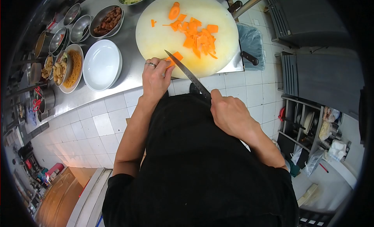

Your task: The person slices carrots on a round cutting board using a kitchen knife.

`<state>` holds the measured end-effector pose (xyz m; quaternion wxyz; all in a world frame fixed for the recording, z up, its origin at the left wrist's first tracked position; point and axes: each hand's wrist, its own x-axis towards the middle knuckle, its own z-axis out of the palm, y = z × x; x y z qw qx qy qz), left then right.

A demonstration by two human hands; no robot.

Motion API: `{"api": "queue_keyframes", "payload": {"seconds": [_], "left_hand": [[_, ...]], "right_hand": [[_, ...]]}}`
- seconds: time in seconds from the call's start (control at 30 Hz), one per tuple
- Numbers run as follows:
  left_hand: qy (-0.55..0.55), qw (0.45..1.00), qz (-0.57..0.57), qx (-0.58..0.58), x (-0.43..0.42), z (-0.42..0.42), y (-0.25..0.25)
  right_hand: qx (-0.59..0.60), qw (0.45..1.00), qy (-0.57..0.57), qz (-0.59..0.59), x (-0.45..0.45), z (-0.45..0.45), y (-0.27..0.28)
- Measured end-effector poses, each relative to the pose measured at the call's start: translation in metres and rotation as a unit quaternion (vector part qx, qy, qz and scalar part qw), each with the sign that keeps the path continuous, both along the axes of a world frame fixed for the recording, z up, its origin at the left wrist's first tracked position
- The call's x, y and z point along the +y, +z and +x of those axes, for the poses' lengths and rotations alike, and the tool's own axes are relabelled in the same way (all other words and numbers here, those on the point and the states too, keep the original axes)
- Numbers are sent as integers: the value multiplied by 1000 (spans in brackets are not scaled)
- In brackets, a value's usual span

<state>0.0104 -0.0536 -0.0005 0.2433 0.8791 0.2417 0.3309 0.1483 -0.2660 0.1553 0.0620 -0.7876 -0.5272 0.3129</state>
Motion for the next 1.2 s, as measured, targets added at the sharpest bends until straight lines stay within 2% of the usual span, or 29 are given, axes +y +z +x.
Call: {"api": "queue_keyframes", "payload": {"seconds": [0.4,0.5,0.57,0.6,0.67,0.7,0.77,0.87,1.2], "left_hand": [[3,1000,3,-1,0,0,-2],[5,1000,6,-15,0,0,-2],[27,999,-35,6,-2,1,3],[27,999,-35,7,-1,0,4],[1,1000,-11,23,0,-2,6],[0,1000,-11,23,1,-3,3],[-20,1000,8,0,3,-4,-3],[-27,999,26,-9,4,-5,-2],[-47,997,59,23,9,-11,2]], "right_hand": [[8,1000,-3,-29,2,2,7],[40,997,-62,8,1,6,12],[96,983,-148,42,-3,12,0],[96,983,-148,41,-4,17,-6],[177,965,-192,7,-5,26,-18],[178,965,-192,6,-5,27,-23],[190,958,-200,-75,-6,28,-30],[153,968,-175,-95,-6,28,-35],[196,955,-188,-119,-14,31,-48]]}}
